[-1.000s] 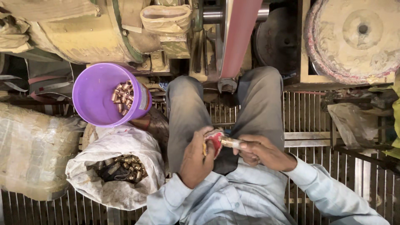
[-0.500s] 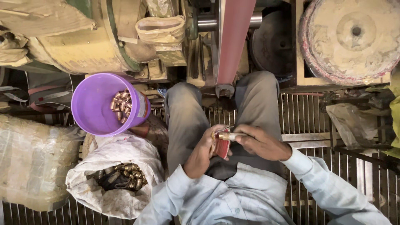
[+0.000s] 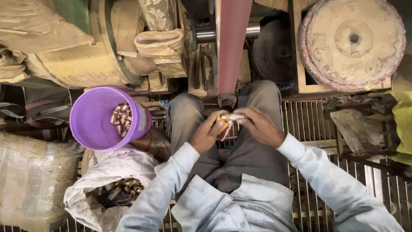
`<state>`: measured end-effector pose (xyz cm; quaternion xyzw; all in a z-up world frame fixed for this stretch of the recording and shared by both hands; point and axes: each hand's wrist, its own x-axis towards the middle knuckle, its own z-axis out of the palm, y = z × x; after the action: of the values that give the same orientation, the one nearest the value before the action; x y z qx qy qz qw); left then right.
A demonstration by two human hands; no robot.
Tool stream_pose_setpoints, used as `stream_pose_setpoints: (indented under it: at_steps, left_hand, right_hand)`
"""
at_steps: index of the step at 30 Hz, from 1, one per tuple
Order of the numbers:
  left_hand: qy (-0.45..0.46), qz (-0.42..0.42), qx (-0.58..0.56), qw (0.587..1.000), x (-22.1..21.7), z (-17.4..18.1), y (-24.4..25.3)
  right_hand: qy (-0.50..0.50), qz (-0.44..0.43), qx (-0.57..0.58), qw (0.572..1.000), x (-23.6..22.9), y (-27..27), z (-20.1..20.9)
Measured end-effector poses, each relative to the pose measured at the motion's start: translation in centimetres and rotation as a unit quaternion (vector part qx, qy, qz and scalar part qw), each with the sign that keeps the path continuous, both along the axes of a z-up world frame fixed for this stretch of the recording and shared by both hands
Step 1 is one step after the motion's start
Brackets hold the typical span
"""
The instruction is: The person sits on a metal grate floor and repeatedly picks up small brass-colored metal parts from a white sack. They hold each part against a vertical belt sander to polish it, then place the finished part into a purple bucket. The process is repeated continuously.
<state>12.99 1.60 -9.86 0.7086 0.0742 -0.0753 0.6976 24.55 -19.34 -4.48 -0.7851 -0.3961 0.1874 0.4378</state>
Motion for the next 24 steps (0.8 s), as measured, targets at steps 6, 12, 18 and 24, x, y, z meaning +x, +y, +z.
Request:
stream_pose_setpoints:
  at_steps: [6,12,18,24]
  left_hand:
    - [0.010,0.024,0.019,0.999,3.1,-2.5,0.1]
    - [0.063,0.070,-0.006,0.996,4.5,-3.3,-0.3]
    - [0.080,0.117,-0.037,0.989,5.9,-3.9,-0.8]
    - [0.092,0.137,-0.034,0.986,6.4,-5.1,-1.2]
  right_hand:
    - [-0.039,-0.021,-0.005,0.999,3.0,1.0,-3.4]
    - [-0.054,-0.026,0.001,0.998,4.1,1.4,-5.1]
    - [-0.075,-0.042,0.010,0.996,5.0,2.1,-6.2]
    - [-0.063,-0.042,-0.004,0.997,5.6,2.4,-7.2]
